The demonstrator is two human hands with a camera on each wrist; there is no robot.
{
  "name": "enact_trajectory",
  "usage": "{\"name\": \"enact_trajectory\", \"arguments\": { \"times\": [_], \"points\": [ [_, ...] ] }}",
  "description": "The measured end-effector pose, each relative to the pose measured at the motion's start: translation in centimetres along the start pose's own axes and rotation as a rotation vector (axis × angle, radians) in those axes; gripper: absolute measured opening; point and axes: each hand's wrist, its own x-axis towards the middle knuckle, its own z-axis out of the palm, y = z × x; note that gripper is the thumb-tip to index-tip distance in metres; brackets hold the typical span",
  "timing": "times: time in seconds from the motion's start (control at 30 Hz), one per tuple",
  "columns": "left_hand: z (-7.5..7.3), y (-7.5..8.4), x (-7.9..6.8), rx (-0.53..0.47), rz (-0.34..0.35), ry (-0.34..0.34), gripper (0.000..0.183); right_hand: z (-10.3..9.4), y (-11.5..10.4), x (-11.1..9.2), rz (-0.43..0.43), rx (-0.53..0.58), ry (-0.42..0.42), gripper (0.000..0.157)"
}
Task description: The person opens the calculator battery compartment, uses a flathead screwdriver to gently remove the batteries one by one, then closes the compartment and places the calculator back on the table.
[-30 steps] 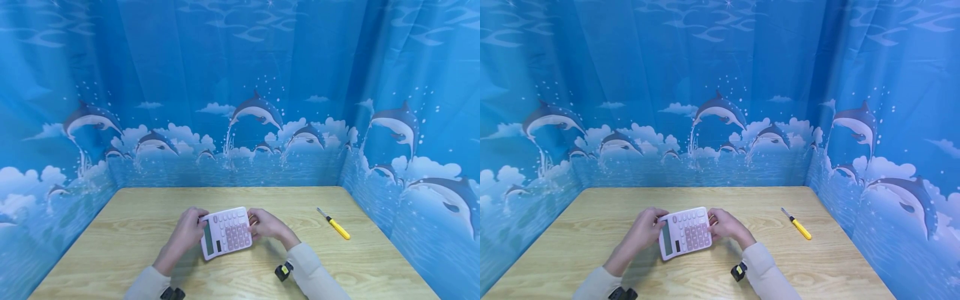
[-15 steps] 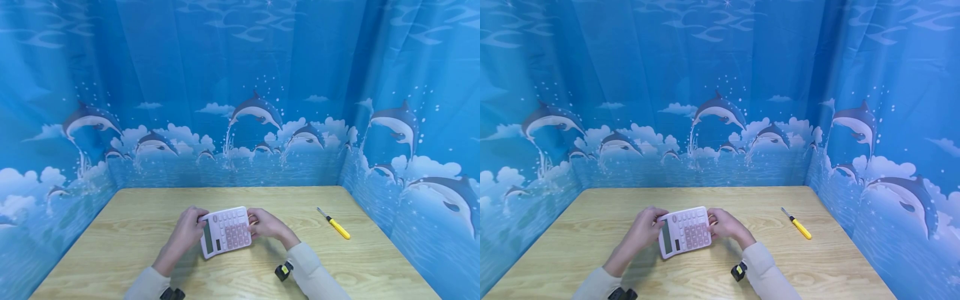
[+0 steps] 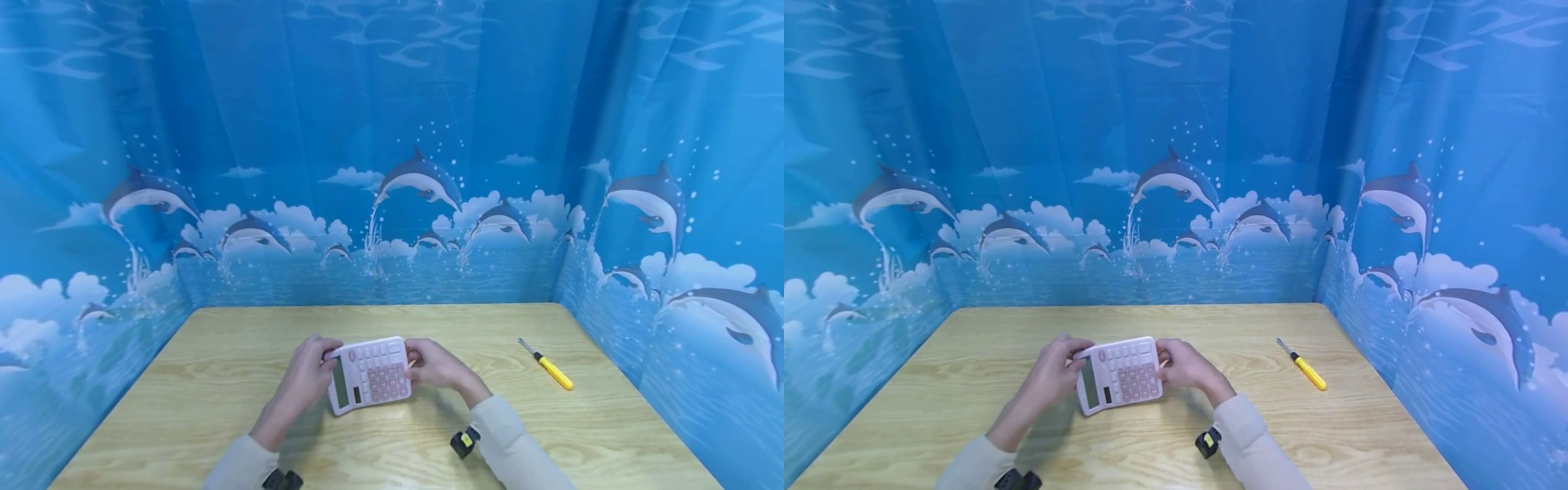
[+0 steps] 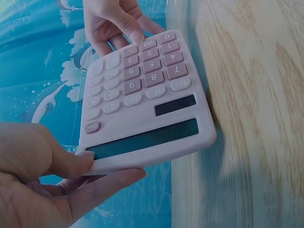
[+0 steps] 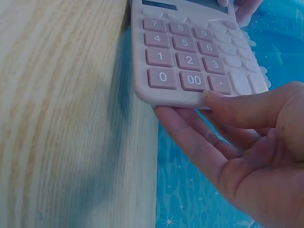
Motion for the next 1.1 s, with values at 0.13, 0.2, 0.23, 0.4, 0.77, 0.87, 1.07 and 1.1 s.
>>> {"name": "enact_trajectory", "arguments": {
  "times": [0.13, 0.2, 0.23, 0.4, 0.77, 0.87, 1.07, 1.1],
  "points": [
    [0.1, -0.2, 0.2, -0.013, 0.025, 0.024, 0.033, -0.1, 0.0, 0.1, -0.022, -0.062, 0.023, 0.028],
    [0.1, -0.3, 0.2, -0.016, 0.032, 0.034, 0.033, -0.2, 0.0, 0.1, -0.034, -0.082, 0.032, 0.028],
    [0.1, -0.3, 0.2, -0.017, 0.033, 0.036, 0.034, -0.2, 0.0, 0.1, -0.040, -0.093, 0.036, 0.028],
    [0.1, -0.4, 0.2, -0.014, 0.016, 0.022, 0.034, -0.2, -0.2, 0.1, -0.052, -0.111, 0.043, 0.032],
    [-0.3, -0.7, 0.4, -0.026, 0.056, 0.038, 0.035, -0.2, -0.8, 0.1, -0.186, -0.217, 0.071, 0.030],
    [-0.5, -0.7, 0.3, -0.029, 0.070, 0.041, 0.035, -0.2, -1.2, 0.0, -0.194, -0.250, 0.075, 0.030],
    [-0.9, -0.9, 0.4, -0.020, 0.072, 0.041, 0.035, -0.1, -1.5, -0.1, -0.221, -0.289, 0.069, 0.032],
    [-0.9, -1.0, 0.4, -0.019, 0.072, 0.042, 0.035, -0.2, -1.6, -0.1, -0.228, -0.296, 0.069, 0.032]
  ]
}}
